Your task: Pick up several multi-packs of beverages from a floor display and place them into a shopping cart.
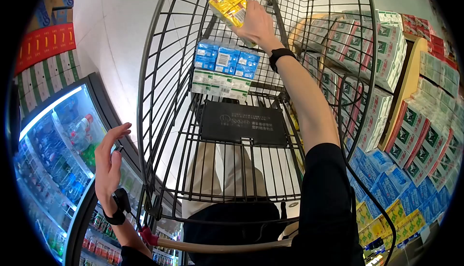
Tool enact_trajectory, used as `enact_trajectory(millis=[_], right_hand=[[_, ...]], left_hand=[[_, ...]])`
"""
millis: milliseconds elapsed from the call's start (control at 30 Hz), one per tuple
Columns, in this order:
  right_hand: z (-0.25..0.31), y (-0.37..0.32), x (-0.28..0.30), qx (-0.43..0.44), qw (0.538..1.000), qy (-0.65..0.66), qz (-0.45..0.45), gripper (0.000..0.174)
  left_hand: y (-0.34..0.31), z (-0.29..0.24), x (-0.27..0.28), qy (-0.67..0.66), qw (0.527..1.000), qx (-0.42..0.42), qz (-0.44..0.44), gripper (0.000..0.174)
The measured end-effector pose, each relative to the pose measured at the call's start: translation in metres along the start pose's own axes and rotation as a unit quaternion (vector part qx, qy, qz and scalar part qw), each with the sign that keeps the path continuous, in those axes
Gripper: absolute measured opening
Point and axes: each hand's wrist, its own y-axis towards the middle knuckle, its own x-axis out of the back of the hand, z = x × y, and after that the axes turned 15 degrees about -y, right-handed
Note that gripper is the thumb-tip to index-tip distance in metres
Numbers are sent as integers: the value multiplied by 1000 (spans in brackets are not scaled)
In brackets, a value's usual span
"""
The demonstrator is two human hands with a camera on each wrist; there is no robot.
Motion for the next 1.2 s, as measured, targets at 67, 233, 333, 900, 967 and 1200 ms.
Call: enact_trajectory(millis=[67, 233, 333, 900, 967, 1200], right_hand=[[4, -10, 0, 10, 999, 11, 32, 71], [-2, -23, -13, 72, 997, 6, 28, 72], [-6, -29, -15, 97, 995, -10, 1, 64], [-18, -26, -8, 220, 972, 16, 85, 70], [-17, -24, -3, 204, 972, 19, 115, 69], [-29, -38, -25, -342, 893, 287, 43, 70]], left_hand=[[2, -7, -3, -25, 999, 39, 27, 82], [10, -11, -3, 11, 998, 33, 46, 79], [15, -18, -6, 25, 998, 29, 51, 72], [33, -50, -28, 194, 979, 26, 52, 66], [35, -78, -39, 266, 964, -16, 7, 74], [86, -187, -112, 153, 956, -239, 69, 61]])
